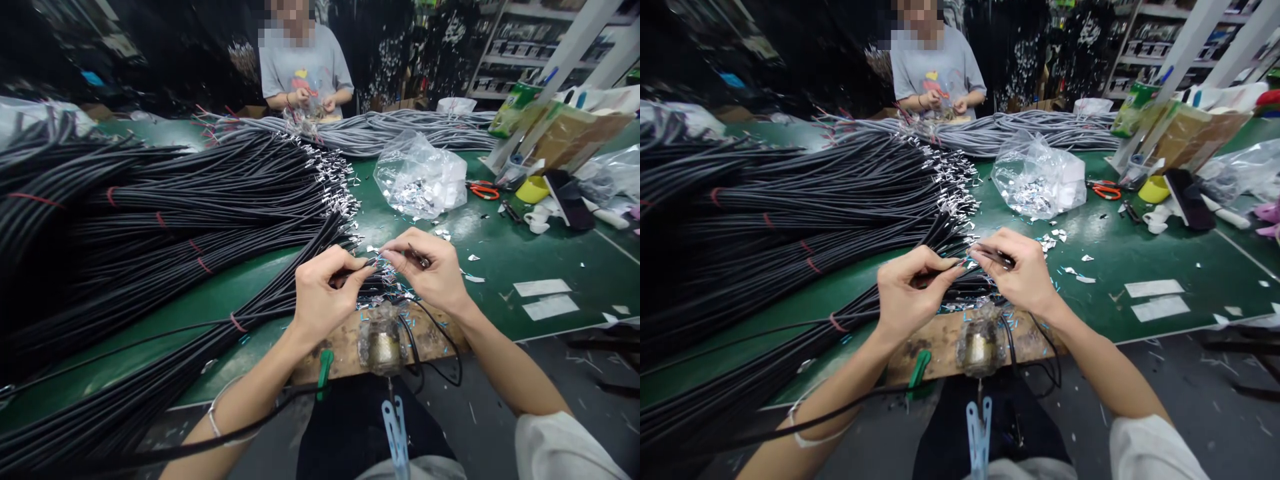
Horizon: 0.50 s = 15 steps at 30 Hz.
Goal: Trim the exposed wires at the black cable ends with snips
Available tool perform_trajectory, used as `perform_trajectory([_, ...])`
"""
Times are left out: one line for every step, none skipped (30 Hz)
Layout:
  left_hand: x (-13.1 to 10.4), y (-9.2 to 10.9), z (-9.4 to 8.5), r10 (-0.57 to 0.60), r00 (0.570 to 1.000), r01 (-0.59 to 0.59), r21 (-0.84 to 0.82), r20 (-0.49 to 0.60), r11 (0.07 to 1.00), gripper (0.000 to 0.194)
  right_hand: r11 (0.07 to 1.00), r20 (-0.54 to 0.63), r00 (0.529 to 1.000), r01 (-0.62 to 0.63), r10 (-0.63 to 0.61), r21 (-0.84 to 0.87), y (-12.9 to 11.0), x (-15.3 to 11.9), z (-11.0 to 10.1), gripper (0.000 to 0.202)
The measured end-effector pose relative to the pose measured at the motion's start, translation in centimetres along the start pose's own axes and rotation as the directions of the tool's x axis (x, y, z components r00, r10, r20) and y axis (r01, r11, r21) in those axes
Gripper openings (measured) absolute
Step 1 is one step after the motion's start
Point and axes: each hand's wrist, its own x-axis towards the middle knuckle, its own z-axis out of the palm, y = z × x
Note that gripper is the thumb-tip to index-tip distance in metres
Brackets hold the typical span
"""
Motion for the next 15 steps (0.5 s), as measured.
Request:
perform_trajectory([0.0,0.0,0.0,0.009,1.0,-0.009,0.013,-0.004,1.0,0.011,1.0,0.011,1.0,0.008,-0.008,-0.007,0.0,0.0,0.0,0.007])
perform_trajectory([0.0,0.0,0.0,0.017,1.0,-0.017,0.028,-0.011,0.999,0.011,1.0,0.021,1.0,0.017,-0.017,-0.018,-0.1,-0.1,0.1,0.007])
perform_trajectory([0.0,0.0,0.0,0.027,0.999,-0.026,0.046,-0.018,0.999,0.011,0.999,0.031,0.999,0.022,-0.021,-0.031,-0.1,-0.2,0.1,0.008])
perform_trajectory([-0.1,0.0,0.1,0.041,0.999,-0.039,0.066,-0.027,0.997,0.011,0.999,0.039,0.999,0.021,-0.02,-0.043,-0.1,-0.2,0.2,0.009])
perform_trajectory([-0.2,0.0,0.1,0.06,0.998,-0.057,0.087,-0.032,0.995,0.011,0.999,0.047,0.999,0.012,-0.01,-0.052,0.0,-0.3,0.3,0.01])
perform_trajectory([-0.2,-0.1,0.2,0.082,0.996,-0.078,0.109,-0.035,0.991,0.011,0.999,0.052,0.999,-0.006,0.008,-0.053,0.0,-0.4,0.4,0.011])
perform_trajectory([-0.3,-0.2,0.2,0.106,0.994,-0.101,0.126,-0.034,0.987,0.01,0.998,0.058,0.998,-0.034,0.037,-0.047,0.1,-0.5,0.4,0.011])
perform_trajectory([-0.4,-0.3,0.3,0.133,0.991,-0.127,0.141,-0.031,0.982,0.01,0.997,0.069,0.995,-0.07,0.072,-0.034,0.3,-0.5,0.5,0.01])
perform_trajectory([-0.4,-0.4,0.3,0.159,0.987,-0.152,0.154,-0.029,0.976,0.009,0.994,0.082,0.99,-0.11,0.111,-0.014,0.4,-0.5,0.6,0.009])
perform_trajectory([-0.4,-0.5,0.4,0.184,0.982,-0.177,0.166,-0.029,0.97,0.009,0.988,0.099,0.984,-0.151,0.149,0.012,0.6,-0.4,0.7,0.007])
perform_trajectory([-0.4,-0.6,0.4,0.206,0.978,-0.198,0.178,-0.031,0.964,0.009,0.981,0.12,0.976,-0.191,0.185,0.041,0.7,-0.3,0.8,0.007])
perform_trajectory([-0.4,-0.7,0.5,0.225,0.974,-0.214,0.185,-0.036,0.959,0.009,0.97,0.141,0.966,-0.23,0.218,0.075,0.8,-0.2,0.9,0.008])
perform_trajectory([-0.4,-0.8,0.6,0.237,0.971,-0.226,0.188,-0.039,0.956,0.01,0.955,0.162,0.953,-0.275,0.255,0.115,0.8,-0.1,1.0,0.009])
perform_trajectory([-0.4,-0.8,0.7,0.242,0.969,-0.231,0.187,-0.039,0.955,0.011,0.93,0.181,0.937,-0.329,0.299,0.162,0.7,0.0,1.1,0.009])
perform_trajectory([-0.5,-0.8,0.7,0.241,0.97,-0.231,0.181,-0.035,0.956,0.013,0.895,0.202,0.914,-0.391,0.351,0.213,0.5,0.0,1.2,0.009])
